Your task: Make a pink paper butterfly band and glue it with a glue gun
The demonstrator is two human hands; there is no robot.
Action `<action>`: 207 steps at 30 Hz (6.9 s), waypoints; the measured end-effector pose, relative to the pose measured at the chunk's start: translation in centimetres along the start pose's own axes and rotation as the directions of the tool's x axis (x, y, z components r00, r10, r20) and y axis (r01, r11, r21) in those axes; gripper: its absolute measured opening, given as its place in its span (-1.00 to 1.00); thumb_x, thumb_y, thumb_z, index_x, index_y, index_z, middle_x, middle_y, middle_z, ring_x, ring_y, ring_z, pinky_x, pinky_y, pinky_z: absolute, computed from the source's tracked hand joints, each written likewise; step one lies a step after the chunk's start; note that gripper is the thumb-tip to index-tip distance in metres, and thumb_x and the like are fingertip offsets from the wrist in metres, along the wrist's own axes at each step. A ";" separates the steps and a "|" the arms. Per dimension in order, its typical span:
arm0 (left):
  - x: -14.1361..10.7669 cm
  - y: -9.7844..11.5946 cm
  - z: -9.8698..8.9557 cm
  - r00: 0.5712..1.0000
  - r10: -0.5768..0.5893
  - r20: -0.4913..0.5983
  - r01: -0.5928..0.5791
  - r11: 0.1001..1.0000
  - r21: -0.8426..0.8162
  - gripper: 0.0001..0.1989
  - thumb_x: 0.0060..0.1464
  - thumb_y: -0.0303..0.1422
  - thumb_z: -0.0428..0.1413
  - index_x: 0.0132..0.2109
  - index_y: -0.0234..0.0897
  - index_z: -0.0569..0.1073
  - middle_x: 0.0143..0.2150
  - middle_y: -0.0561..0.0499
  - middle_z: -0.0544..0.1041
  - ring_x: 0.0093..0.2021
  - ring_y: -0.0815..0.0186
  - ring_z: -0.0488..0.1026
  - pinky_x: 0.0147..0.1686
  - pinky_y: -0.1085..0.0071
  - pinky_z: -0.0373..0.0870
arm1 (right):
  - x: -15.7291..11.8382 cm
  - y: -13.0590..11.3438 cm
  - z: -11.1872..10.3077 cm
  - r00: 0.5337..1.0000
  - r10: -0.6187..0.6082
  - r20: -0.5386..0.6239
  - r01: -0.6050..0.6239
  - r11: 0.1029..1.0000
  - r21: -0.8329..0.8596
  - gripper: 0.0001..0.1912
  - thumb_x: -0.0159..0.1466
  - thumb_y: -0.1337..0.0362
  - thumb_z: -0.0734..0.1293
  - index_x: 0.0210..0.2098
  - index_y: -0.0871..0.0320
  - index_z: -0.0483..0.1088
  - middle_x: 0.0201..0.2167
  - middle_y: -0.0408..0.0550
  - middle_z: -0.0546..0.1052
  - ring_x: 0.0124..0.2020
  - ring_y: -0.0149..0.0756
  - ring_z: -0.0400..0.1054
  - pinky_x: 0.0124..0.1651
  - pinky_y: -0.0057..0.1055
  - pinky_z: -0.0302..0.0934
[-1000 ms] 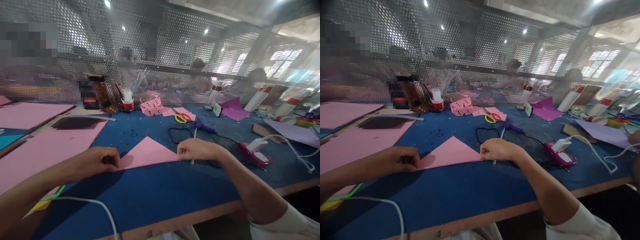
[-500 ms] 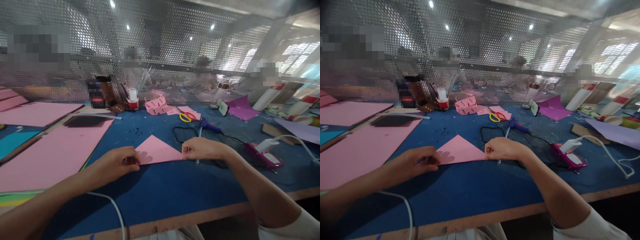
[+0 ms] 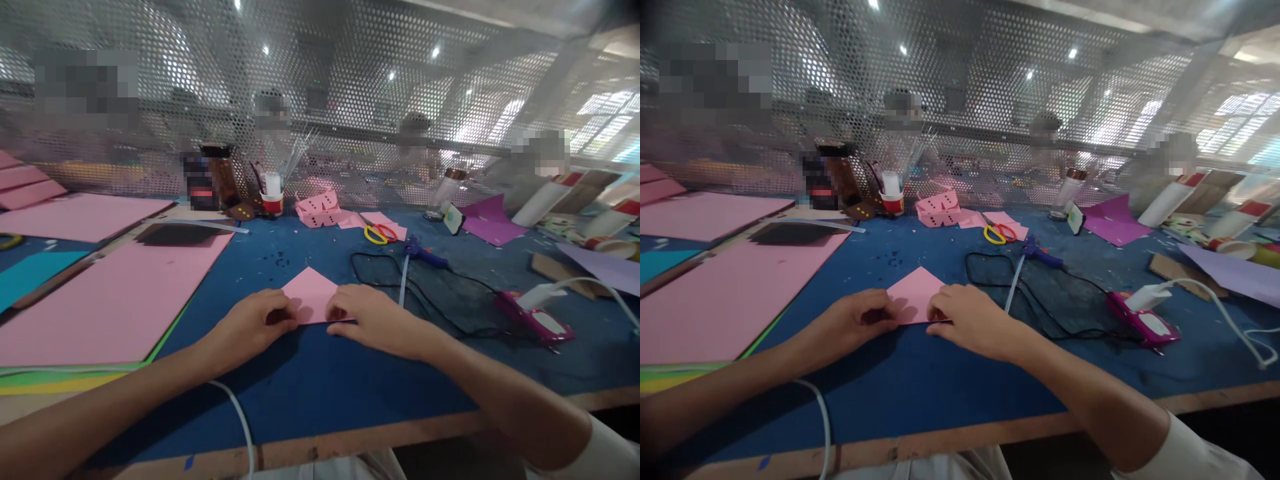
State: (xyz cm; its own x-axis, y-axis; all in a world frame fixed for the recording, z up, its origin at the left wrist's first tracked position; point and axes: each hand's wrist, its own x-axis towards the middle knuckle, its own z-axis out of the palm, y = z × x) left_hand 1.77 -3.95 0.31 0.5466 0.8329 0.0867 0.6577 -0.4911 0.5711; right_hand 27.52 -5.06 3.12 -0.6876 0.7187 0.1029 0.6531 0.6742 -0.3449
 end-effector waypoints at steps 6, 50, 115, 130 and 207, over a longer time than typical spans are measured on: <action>-0.1 0.1 0.1 1.000 -0.008 -0.014 0.008 0.999 0.033 -0.76 0.21 -0.18 0.05 -0.24 -0.22 0.52 -0.28 -0.01 0.52 -0.23 0.24 0.41 -0.23 0.38 0.29 | 1.3 0.4 2.3 0.995 0.063 -0.073 -0.059 0.996 0.060 -0.93 0.31 0.26 0.36 -0.26 0.13 0.45 -0.28 -0.12 0.51 -0.24 -0.34 0.34 -0.15 -0.41 0.12; -1.6 1.3 1.2 0.911 0.393 0.125 -0.397 0.751 0.528 -0.61 0.26 -0.53 -0.05 0.18 -0.22 0.35 0.03 -0.05 0.48 0.04 0.13 0.31 -0.01 0.15 0.24 | 2.0 0.2 3.5 0.966 0.212 -0.148 -0.184 0.965 0.187 -0.95 0.15 0.39 0.34 -0.42 0.13 0.39 -0.48 -0.21 0.47 -0.40 -0.41 0.24 -0.33 -0.46 0.00; -1.4 0.4 1.2 0.898 0.428 0.104 -0.421 0.765 0.488 -0.55 0.30 -0.49 -0.06 0.28 -0.11 0.27 0.03 -0.03 0.49 0.00 0.17 0.31 -0.02 0.21 0.23 | -0.7 3.7 -2.4 0.941 0.265 0.210 -0.290 0.952 0.098 -0.83 0.21 0.14 0.38 -0.31 0.11 0.51 -0.31 -0.15 0.59 -0.29 -0.31 0.42 -0.36 -0.48 0.07; -1.2 0.1 1.4 0.894 0.443 0.071 -0.420 0.769 0.483 -0.56 0.29 -0.46 -0.04 0.26 -0.07 0.30 -0.01 -0.01 0.51 -0.02 0.21 0.35 -0.01 0.24 0.26 | -1.2 4.7 -3.3 0.921 0.304 0.242 -0.307 0.951 -0.027 -0.82 0.18 0.11 0.40 -0.36 0.08 0.54 -0.37 -0.18 0.61 -0.34 -0.31 0.46 -0.38 -0.48 0.06; -1.1 -2.1 -4.3 0.982 -0.084 0.166 0.056 0.984 0.170 -0.87 0.13 -0.27 0.14 -0.32 -0.20 0.51 -0.31 0.05 0.53 -0.20 0.25 0.41 -0.22 0.39 0.22 | 0.9 -0.5 1.9 0.965 -0.259 0.051 0.264 0.934 -0.240 -0.68 0.30 0.43 0.22 0.02 0.17 0.40 -0.12 0.04 0.45 -0.11 -0.19 0.29 -0.02 -0.24 0.19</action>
State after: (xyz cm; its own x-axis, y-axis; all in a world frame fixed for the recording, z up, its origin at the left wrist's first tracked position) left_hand -2.45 -2.75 2.50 0.5678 0.8172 -0.0989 0.7655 -0.4800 0.4284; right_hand 26.00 -5.10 1.58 -0.8486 0.5100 0.1409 0.5051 0.8601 -0.0714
